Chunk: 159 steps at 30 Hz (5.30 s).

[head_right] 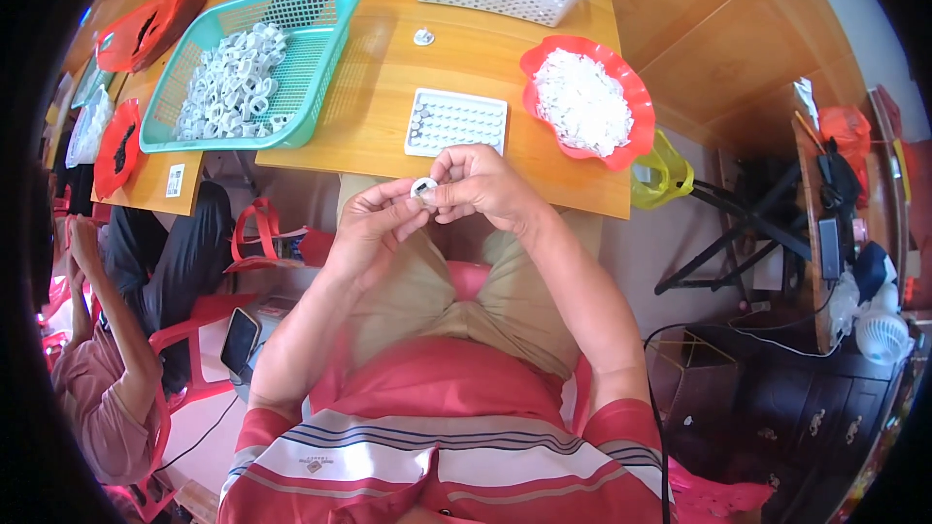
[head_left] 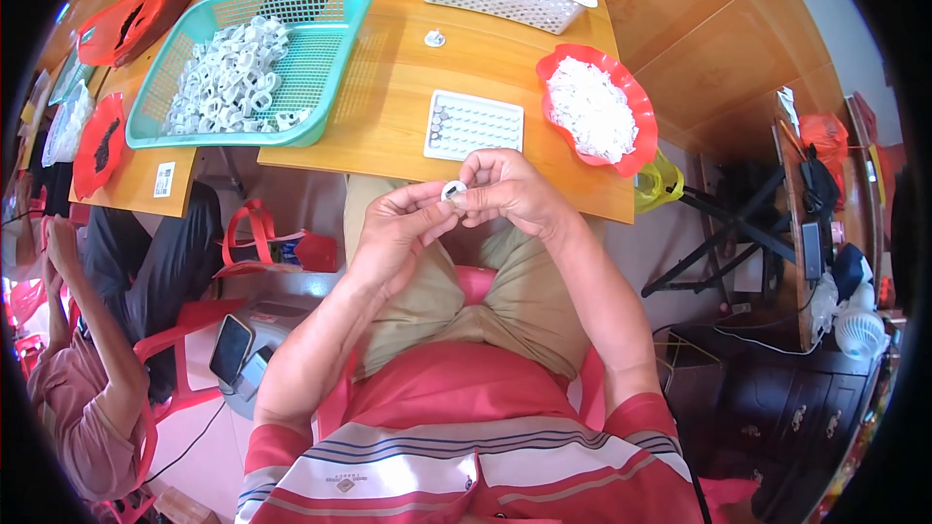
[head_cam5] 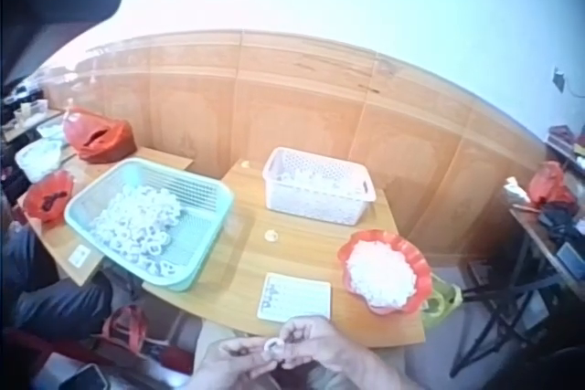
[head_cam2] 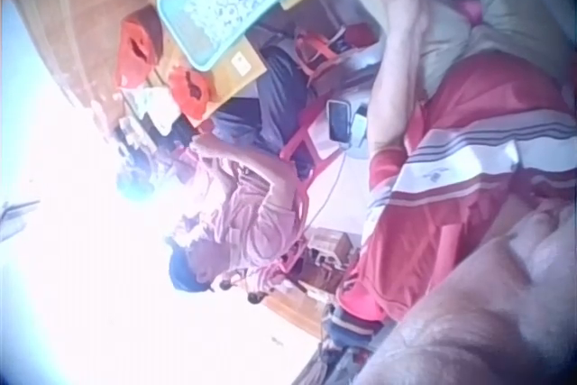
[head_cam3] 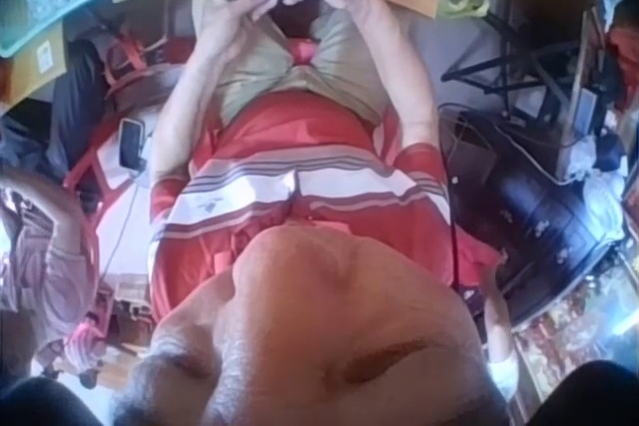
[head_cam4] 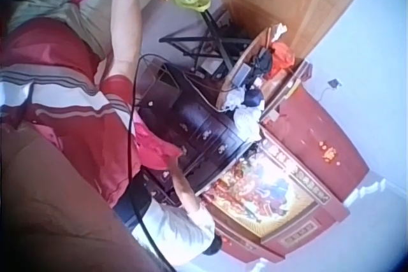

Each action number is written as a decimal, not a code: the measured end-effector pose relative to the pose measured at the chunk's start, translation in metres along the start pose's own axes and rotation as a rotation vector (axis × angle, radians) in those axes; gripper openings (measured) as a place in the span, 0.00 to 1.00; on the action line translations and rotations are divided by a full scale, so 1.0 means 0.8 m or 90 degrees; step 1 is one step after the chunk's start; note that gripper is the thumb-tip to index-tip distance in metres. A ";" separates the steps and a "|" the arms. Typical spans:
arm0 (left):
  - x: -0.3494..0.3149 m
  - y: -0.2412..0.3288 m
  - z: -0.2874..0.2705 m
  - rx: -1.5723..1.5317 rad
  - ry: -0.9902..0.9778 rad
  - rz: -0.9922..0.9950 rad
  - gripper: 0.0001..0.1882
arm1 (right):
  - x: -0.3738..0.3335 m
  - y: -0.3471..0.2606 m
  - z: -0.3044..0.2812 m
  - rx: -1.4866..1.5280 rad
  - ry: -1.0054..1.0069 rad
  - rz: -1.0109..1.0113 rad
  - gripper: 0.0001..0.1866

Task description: The person picks up a white plastic base and a metal component by hand, fits the metal piece into the base, and places the assembled unit into a white tray.

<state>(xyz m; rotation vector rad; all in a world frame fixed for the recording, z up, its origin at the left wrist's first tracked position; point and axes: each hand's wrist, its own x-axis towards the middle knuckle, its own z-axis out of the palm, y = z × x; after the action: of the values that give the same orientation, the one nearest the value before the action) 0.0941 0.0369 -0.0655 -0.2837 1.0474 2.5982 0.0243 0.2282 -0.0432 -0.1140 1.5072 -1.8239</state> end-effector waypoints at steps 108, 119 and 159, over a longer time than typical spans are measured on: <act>0.004 -0.009 -0.003 -0.031 0.104 0.020 0.12 | -0.009 0.007 0.034 -0.473 0.202 -0.411 0.06; 0.001 -0.011 -0.003 -0.031 0.123 0.030 0.13 | -0.001 0.030 0.045 -0.568 0.252 -0.538 0.06; -0.004 -0.022 -0.002 0.163 0.147 0.127 0.15 | 0.003 0.028 0.049 -0.547 0.257 -0.386 0.03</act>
<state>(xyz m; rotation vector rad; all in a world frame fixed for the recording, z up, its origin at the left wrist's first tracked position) 0.1039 0.0467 -0.0768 -0.4441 1.5451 2.6069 0.0531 0.1949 -0.0516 -0.7125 2.6930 -1.5253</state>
